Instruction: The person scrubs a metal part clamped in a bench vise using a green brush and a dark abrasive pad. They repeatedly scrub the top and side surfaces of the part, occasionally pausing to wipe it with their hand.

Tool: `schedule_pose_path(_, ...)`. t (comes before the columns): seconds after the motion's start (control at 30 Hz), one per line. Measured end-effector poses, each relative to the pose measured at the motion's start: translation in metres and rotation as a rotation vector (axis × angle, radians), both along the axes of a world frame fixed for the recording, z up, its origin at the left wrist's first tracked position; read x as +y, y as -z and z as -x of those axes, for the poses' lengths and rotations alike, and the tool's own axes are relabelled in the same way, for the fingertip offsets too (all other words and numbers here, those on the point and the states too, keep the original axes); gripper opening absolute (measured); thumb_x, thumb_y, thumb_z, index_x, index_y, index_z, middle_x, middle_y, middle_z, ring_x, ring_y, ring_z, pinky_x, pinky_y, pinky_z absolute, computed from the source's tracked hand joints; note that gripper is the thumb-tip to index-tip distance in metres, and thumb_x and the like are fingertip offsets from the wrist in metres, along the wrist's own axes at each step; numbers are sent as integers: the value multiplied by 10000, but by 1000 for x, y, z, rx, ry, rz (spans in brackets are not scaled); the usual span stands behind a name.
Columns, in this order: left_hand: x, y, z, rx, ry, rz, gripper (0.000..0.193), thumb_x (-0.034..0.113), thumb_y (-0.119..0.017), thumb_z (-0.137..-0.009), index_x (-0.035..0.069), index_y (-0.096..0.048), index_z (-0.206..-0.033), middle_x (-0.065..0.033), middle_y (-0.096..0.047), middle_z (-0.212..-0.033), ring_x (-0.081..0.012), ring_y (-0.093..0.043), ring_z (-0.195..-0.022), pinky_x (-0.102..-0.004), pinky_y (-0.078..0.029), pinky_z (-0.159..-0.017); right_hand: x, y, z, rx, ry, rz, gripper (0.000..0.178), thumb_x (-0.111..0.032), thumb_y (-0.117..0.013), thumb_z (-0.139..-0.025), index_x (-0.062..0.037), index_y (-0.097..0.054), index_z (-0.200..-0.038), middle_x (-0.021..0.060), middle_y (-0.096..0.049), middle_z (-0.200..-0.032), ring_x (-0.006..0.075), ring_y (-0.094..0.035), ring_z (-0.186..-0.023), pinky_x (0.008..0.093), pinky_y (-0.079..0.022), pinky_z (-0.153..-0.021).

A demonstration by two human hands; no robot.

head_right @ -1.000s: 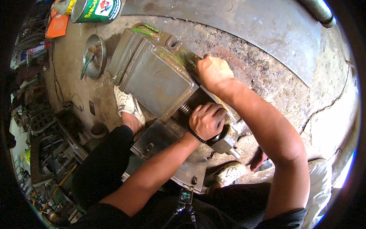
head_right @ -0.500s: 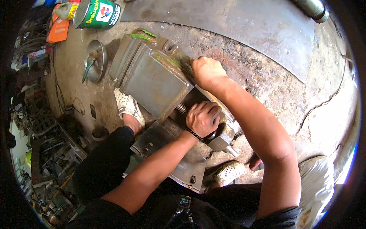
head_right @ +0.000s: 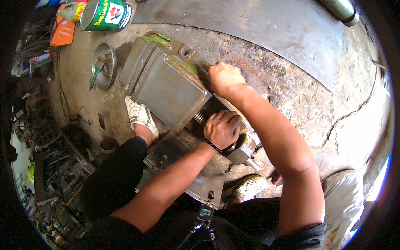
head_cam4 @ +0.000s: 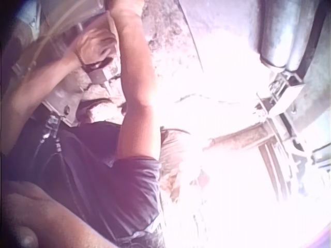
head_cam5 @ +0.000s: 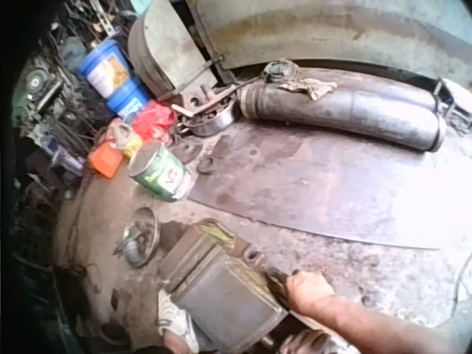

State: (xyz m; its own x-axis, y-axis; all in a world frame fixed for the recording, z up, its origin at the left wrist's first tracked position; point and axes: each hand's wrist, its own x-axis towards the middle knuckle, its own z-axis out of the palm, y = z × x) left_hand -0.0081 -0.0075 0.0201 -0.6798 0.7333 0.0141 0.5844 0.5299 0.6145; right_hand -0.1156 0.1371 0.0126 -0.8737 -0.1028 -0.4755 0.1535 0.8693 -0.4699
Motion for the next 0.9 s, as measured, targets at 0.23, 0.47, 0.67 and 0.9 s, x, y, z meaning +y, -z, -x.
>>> schedule_pose_path(0.23, 1, 0, -2, 1, -1, 15, 234, 136, -711, -739, 94, -693, -968, -55, -685, -1029, -265, -655, -945, -428, -499, -774, -1, 2, -2, 19, 12, -13, 460, -152, -603, -907, -147, -596, -1367, 234, -720, -978, 394, -715, -934, 484, -588, -809)
schedule_pose_path(0.47, 1, -1, 0, 18, 3, 13, 220, 142, -713, -739, 92, -695, -952, -61, -690, -1018, -267, -658, -929, -424, -502, -760, -1, -7, 7, 19, 16, 42, 458, -148, -599, -902, -141, -598, -1360, 242, -717, -994, 397, -715, -941, 489, -584, -818)
schedule_pose_path(0.67, 1, -3, 2, 17, 5, 11, 216, 142, -710, -745, 89, -694, -954, -67, -690, -1022, -270, -659, -937, -423, -504, -770, -3, -7, 14, -18, -6, -28, 491, -106, -569, -892, -135, -589, -1382, 251, -715, -1016, 390, -717, -954, 478, -588, -825)
schedule_pose_path(0.9, -1, -2, 0, -13, 4, 19, 230, 134, -717, -747, 93, -683, -971, -52, -675, -1035, -257, -652, -950, -423, -502, -768, 8, -16, 14, 22, 36, 45, 428, -163, -578, -922, -189, -642, -1344, 229, -718, -1031, 397, -705, -978, 492, -573, -857)
